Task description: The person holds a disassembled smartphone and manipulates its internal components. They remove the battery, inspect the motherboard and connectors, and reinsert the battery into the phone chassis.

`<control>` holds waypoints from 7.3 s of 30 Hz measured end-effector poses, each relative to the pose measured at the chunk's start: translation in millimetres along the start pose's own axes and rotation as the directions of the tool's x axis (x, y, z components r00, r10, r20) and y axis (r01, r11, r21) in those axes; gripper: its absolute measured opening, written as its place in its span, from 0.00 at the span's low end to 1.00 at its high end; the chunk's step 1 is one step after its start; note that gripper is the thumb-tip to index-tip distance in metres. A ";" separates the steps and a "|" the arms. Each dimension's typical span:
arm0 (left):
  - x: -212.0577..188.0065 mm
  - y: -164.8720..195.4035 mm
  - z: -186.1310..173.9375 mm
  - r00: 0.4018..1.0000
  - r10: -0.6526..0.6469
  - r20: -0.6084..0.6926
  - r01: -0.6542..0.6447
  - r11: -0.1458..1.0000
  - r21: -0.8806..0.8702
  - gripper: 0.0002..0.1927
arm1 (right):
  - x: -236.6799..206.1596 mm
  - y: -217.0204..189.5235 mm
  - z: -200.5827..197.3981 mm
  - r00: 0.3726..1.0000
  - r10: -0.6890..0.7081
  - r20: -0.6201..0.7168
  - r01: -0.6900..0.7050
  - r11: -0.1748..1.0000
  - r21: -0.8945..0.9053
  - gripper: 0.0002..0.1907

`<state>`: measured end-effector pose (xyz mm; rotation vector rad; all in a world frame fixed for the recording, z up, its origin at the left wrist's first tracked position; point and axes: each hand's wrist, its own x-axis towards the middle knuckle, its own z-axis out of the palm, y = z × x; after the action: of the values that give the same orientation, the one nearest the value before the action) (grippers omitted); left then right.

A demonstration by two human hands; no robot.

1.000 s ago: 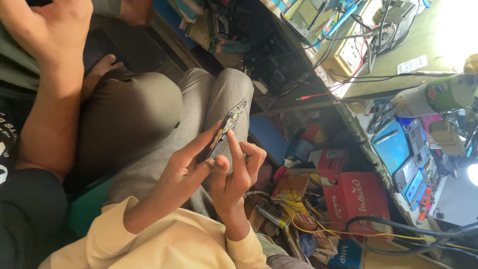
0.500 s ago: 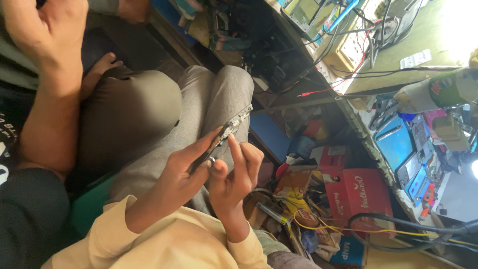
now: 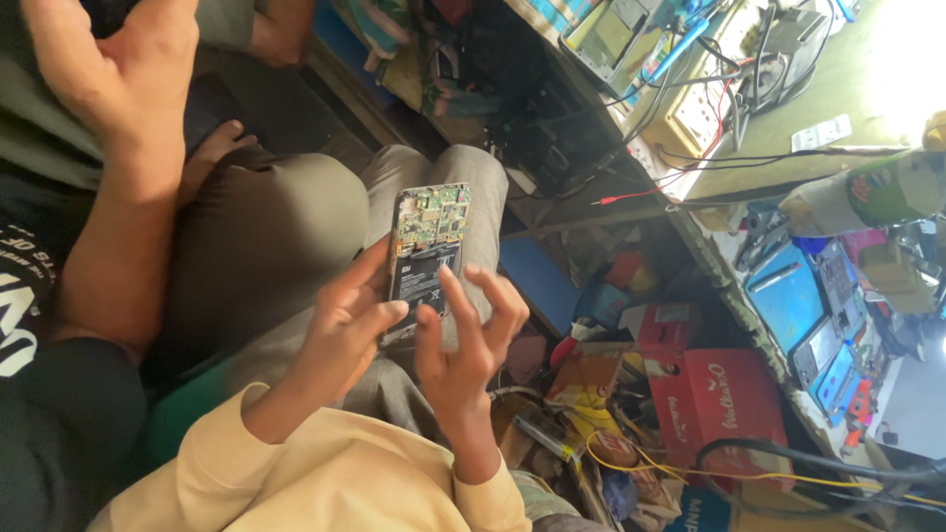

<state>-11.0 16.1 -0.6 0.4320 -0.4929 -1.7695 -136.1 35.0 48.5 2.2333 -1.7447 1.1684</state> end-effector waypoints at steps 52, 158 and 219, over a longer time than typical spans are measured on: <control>-12.1 28.2 31.8 0.942 0.162 0.292 -0.305 0.776 0.553 0.25 | 3.2 4.0 2.7 0.860 0.508 -0.052 -0.338 0.643 0.688 0.08; 20.2 51.4 21.1 0.979 0.197 0.055 -0.173 0.942 -0.286 0.37 | -16.2 -23.1 -26.6 0.936 0.198 0.292 -0.340 0.728 0.596 0.33; 31.8 51.4 28.7 0.980 -0.141 0.142 0.172 0.957 -0.233 0.32 | 52.0 -8.8 -24.8 0.934 -0.344 0.098 0.346 0.938 0.000 0.32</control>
<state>7.9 -23.2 50.2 0.1922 -0.3275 -1.9906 -138.0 8.7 100.5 2.4896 -1.3037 0.9785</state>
